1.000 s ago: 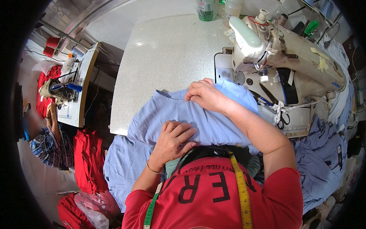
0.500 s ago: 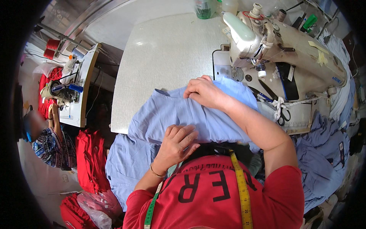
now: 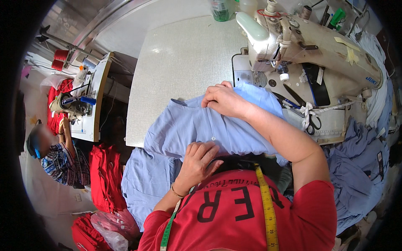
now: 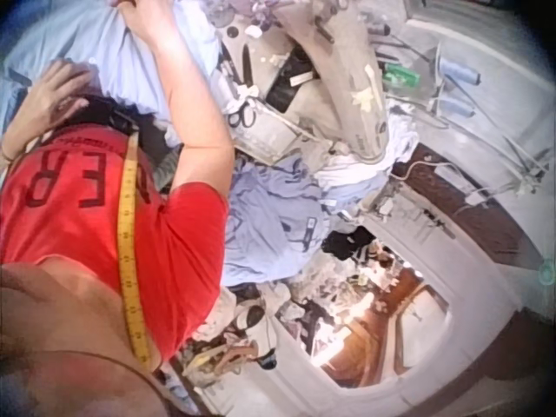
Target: The person sews a button-down shirt at a sewing machine, folding the fabric and guiding it through the needle, then buttoning the shirt closed and smoothing it out on the table.
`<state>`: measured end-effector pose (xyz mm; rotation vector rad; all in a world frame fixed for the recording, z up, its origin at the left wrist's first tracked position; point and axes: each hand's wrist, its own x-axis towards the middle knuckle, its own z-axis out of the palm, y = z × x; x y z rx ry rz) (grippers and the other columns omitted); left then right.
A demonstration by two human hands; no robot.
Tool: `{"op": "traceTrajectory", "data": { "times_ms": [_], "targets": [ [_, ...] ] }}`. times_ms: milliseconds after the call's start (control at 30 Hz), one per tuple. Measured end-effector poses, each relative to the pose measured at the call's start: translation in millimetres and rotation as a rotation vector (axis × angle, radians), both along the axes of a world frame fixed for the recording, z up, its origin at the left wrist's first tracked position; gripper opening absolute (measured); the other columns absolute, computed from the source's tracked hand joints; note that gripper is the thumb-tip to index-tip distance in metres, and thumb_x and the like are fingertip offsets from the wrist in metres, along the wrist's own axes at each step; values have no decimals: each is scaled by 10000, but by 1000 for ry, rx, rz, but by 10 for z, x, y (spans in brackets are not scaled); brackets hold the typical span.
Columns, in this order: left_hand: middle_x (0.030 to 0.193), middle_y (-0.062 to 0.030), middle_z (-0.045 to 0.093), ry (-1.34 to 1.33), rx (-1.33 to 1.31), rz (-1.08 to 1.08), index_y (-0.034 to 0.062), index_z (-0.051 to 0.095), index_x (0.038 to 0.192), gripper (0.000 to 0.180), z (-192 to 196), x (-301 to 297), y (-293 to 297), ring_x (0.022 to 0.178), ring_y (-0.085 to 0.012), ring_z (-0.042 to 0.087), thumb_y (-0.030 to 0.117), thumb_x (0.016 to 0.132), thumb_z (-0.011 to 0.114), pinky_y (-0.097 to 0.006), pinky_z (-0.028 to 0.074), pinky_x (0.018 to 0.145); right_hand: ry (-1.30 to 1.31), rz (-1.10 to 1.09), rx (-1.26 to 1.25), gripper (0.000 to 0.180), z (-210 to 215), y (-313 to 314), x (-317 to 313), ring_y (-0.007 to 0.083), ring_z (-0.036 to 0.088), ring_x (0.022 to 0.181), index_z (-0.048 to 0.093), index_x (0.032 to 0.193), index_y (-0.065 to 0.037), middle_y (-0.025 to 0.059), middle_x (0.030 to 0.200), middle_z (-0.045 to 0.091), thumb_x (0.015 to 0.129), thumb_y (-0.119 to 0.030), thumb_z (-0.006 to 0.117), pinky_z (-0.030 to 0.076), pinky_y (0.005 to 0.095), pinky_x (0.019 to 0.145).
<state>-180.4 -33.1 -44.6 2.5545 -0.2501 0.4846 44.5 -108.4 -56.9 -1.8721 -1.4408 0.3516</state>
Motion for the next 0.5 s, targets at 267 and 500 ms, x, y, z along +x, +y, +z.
{"op": "traceTrajectory", "data": {
  "times_ms": [267, 500],
  "targets": [
    [974, -91, 581, -30, -16, -4, 44, 589, 1021, 352, 3, 34, -10, 823, -264, 549, 169, 734, 749, -366, 437, 718, -15, -11, 3, 131, 12, 1, -11, 191, 573, 951, 696, 799, -124, 18, 860, 611, 781, -66, 580, 292, 367, 931],
    [997, -102, 585, -10, -40, -10, 38, 587, 1026, 358, 24, 17, -39, 847, -275, 555, 170, 735, 749, -373, 438, 731, -24, -5, 29, 125, -6, -3, -4, 184, 566, 929, 694, 821, -111, 17, 855, 604, 780, -57, 589, 299, 346, 919]
  ]
}}
